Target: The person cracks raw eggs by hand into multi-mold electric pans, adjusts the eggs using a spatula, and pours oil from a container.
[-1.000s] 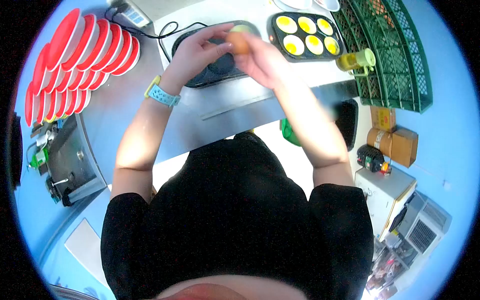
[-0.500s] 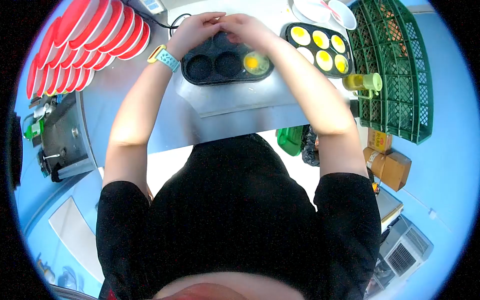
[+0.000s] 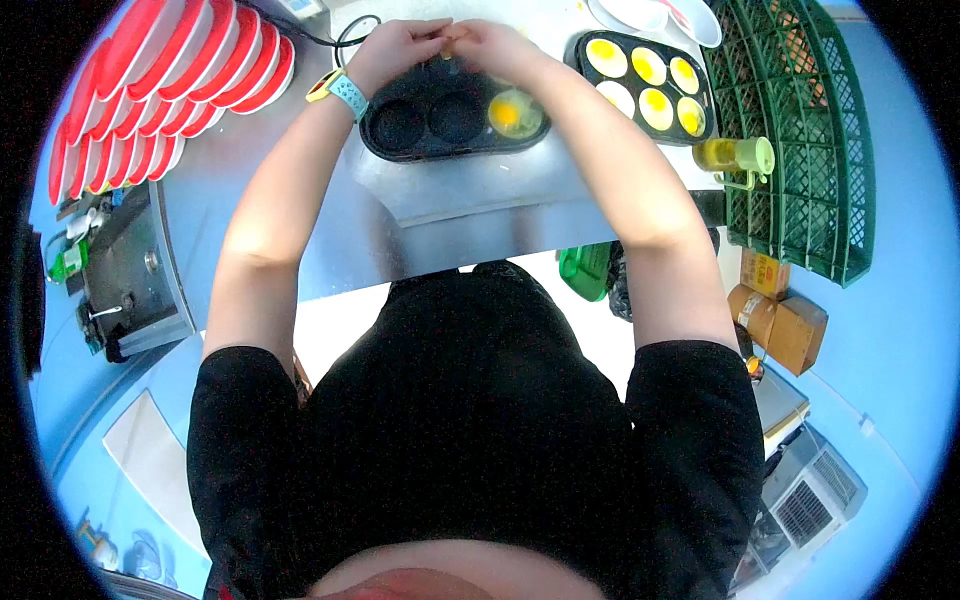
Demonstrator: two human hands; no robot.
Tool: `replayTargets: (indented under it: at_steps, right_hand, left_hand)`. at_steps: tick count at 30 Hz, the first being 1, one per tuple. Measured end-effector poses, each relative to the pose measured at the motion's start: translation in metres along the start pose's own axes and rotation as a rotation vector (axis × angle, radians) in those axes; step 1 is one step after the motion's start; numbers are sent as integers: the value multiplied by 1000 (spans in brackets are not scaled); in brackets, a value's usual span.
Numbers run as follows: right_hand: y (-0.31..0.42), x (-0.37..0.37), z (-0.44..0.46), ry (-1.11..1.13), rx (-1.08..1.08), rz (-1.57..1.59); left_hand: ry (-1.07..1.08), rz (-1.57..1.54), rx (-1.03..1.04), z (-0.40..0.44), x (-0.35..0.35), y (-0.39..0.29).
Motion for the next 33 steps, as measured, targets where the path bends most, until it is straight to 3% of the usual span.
replayTargets:
  at_steps: [6, 11, 15, 17, 19, 23, 26, 28, 30, 31, 32, 33]
  right_hand:
    - [-2, -3, -2, 33, 8, -99]
    - [11, -12, 0, -40, -252, -379]
    - [47, -22, 1, 117, -132, -396]
    - [61, -35, -3, -124, -408, -441]
    - [85, -44, -11, -107, -341, -331]
    - [115, -54, -30, -184, -240, -323]
    - [100, -45, -35, -228, -261, -170]
    - [84, -34, -44, -275, -164, -187]
    - [55, -20, -41, -172, -107, 212]
    - [55, -22, -44, -177, -105, 215]
    - [53, -22, -47, -88, -64, 447]
    - [65, -21, -56, 3, -23, 679]
  left_hand:
    - [-45, -8, 82, 3, 1, 6]
    - [-3, -47, 90, 1, -16, -12]
    - [-58, -111, 139, 3, -34, -30]
    - [-15, -104, 125, 2, -53, -53]
    - [29, -96, 111, -2, -70, -76]
    - [-84, -49, 192, -13, -96, -111]
    - [-20, 18, 134, -27, -101, -134]
    - [78, 66, 6, -27, -81, -120]
    - [0, -44, 65, -31, -66, -107]
    - [-72, -159, 116, -33, -63, -105]
    - [32, -382, -89, -33, -55, -94]
    - [41, -381, -90, -38, -53, -89]
Point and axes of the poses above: each hand's wrist, its own z-axis towards the middle knuckle, its own x-axis out of the palm, y = z × x, the point moved 4 cm from there along z, towards the middle knuckle
